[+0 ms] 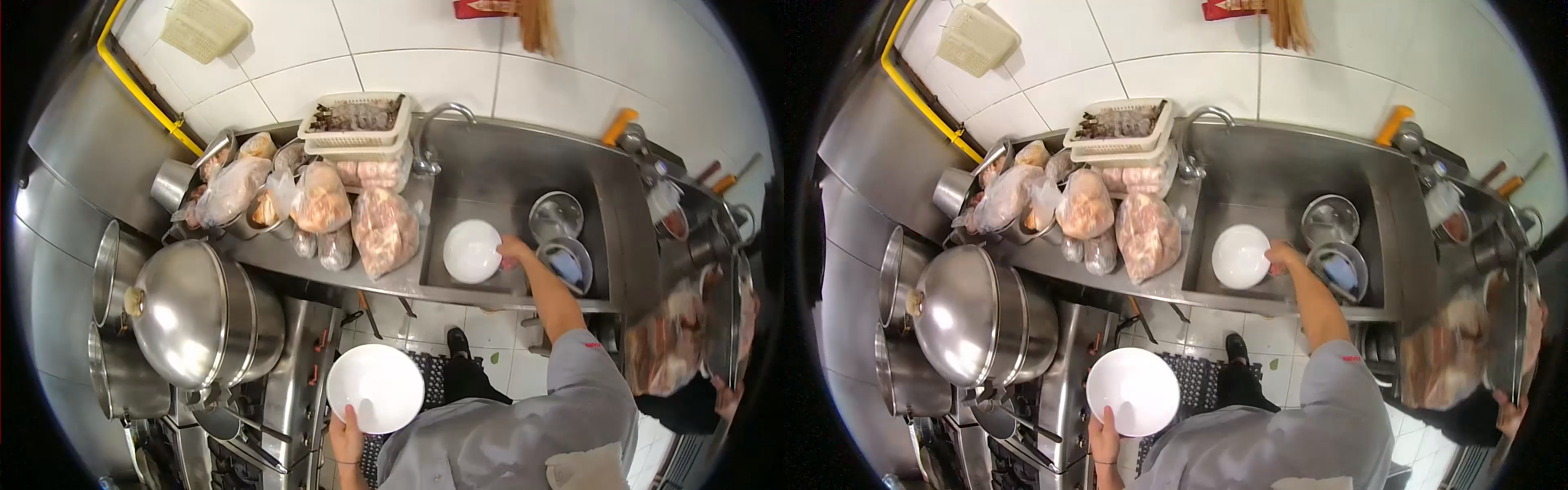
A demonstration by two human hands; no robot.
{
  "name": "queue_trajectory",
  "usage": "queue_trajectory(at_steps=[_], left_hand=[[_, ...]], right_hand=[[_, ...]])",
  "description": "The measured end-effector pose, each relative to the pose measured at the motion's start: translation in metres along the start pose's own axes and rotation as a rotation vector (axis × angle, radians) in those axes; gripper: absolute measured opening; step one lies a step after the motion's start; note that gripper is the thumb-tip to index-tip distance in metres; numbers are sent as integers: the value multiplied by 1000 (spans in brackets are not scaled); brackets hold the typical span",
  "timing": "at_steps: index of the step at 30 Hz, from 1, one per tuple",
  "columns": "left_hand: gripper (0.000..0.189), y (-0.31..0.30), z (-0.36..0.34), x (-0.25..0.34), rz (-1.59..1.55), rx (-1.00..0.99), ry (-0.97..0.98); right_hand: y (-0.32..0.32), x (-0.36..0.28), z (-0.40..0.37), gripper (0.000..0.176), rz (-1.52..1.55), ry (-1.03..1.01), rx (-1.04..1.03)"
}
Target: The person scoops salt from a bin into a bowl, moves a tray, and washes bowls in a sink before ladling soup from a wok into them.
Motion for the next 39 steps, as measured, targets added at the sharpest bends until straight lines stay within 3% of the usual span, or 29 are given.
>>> queue_trajectory(at_steps=[2, 5, 7, 8, 9, 10, 11, 12, 14, 17, 20, 21, 24, 27, 30, 31, 33, 37, 39], left_hand=[[44, 30, 17, 11, 53, -46, -62], [43, 80, 42, 46, 33, -124, -27], [43, 113, 57, 68, 11, -162, -17], [42, 130, 69, 73, 59, -186, 61], [42, 150, 86, 71, 110, -213, 141], [41, 169, 97, 74, 160, -243, 220], [42, 193, 107, 82, 148, -302, 137], [44, 217, 117, 92, 140, -361, 53], [47, 266, 143, 86, 10, -439, -34], [51, 337, 192, 83, -72, -532, -2], [50, 395, 240, 84, -24, -522, 188], [49, 404, 246, 92, -17, -509, 125], [43, 420, 246, 107, -157, -484, -73], [40, 432, 245, 100, -318, -510, -180], [40, 461, 249, 68, -289, -600, -297], [41, 470, 252, 54, -253, -633, -347], [42, 481, 273, 46, 13, -615, -163], [45, 500, 289, 114, 690, -448, 223], [44, 501, 281, 155, 654, -303, 295]], right_hand=[[14, -3, 10, 31, -22, -2, -202], [-12, -61, -11, 41, -489, -87, -209], [-60, -124, 9, 50, -513, -536, 541], [-89, -178, -21, 48, 23, -650, 520], [-107, -219, -38, 44, 302, -772, 520], [-102, -251, -49, 44, 405, -792, 301], [-99, -274, -58, 43, 504, -806, 82], [-87, -283, -62, 38, 329, -746, -172], [-96, -275, -68, 37, -94, -576, -297], [-141, -256, -44, 38, 148, -533, -124], [-156, -247, -39, 30, 4, -617, -2], [-162, -244, -44, 23, -155, -614, 44], [-191, -207, -55, 19, -530, -658, 456], [-167, -129, -57, 21, -180, -158, 75], [-154, -92, -20, 27, -15, -200, -27], [-166, -101, -31, 26, -119, -170, 43], [-180, -119, -48, 26, -306, -184, 66], [-199, -163, -72, 25, -818, -374, 255], [-195, -182, -72, 25, -945, -471, 306]])
Point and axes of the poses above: each hand's wrist, its own z-axis towards the middle knuckle, its own y-axis out of the palm, x = y × z, the point moved 8 cm from there along z, towards the middle knuckle, and after that the axes turned 7 degrees about -z, right-handed, at the moved point
